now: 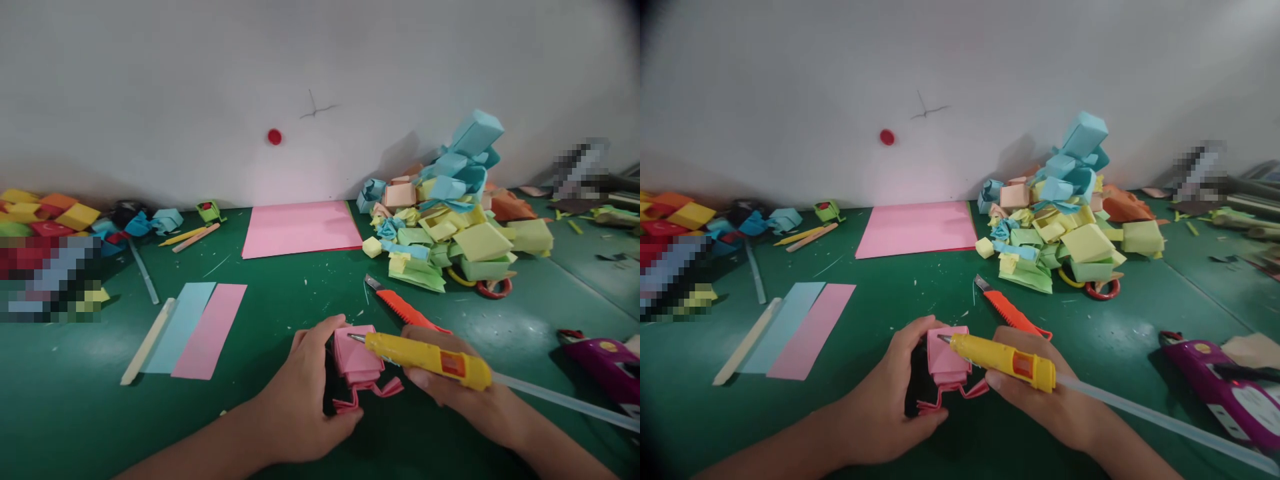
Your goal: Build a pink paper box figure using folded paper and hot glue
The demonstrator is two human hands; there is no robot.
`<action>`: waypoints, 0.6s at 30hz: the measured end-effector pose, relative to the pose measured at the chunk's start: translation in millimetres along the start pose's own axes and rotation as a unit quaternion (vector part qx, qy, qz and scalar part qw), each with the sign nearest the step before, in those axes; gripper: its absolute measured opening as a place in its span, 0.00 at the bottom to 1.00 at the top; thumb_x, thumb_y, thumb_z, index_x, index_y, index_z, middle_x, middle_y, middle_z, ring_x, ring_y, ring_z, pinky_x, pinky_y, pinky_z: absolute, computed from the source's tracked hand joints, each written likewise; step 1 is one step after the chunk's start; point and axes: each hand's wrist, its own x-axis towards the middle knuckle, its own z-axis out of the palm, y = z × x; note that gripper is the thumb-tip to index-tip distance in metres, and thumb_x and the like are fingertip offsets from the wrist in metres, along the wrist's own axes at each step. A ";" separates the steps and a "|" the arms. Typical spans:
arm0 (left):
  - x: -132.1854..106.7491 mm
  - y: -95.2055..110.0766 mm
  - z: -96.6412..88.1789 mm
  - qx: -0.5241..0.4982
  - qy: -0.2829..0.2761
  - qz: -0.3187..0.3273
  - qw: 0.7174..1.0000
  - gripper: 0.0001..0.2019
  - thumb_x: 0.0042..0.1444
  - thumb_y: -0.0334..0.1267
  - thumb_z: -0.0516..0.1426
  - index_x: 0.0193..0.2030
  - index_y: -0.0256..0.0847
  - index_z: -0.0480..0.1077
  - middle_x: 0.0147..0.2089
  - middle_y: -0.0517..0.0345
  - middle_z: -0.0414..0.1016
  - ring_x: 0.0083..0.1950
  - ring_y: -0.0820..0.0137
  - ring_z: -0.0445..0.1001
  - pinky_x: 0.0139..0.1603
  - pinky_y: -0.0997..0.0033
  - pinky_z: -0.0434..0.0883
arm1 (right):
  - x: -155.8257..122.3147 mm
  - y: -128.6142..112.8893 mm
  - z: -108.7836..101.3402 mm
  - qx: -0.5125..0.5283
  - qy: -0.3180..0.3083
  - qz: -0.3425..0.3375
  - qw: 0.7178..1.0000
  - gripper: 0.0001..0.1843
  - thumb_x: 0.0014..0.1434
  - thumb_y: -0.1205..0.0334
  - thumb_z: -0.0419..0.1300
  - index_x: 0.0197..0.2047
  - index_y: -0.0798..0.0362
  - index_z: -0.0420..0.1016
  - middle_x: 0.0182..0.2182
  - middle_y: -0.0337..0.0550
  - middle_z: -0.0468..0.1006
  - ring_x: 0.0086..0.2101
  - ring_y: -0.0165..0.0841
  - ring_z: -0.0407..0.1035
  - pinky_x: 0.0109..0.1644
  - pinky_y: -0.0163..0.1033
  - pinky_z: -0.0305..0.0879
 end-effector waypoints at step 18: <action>0.4 -0.6 -0.5 -0.010 0.005 -0.002 1.000 0.49 0.50 0.37 0.64 0.75 0.47 0.42 0.73 0.42 0.56 0.70 0.46 0.62 0.69 0.38 0.64 | 0.9 3.8 -6.3 -0.035 -0.024 0.000 0.999 0.22 0.67 0.40 0.56 0.32 0.49 0.60 0.27 0.33 0.58 0.25 0.28 0.55 0.28 0.37 0.54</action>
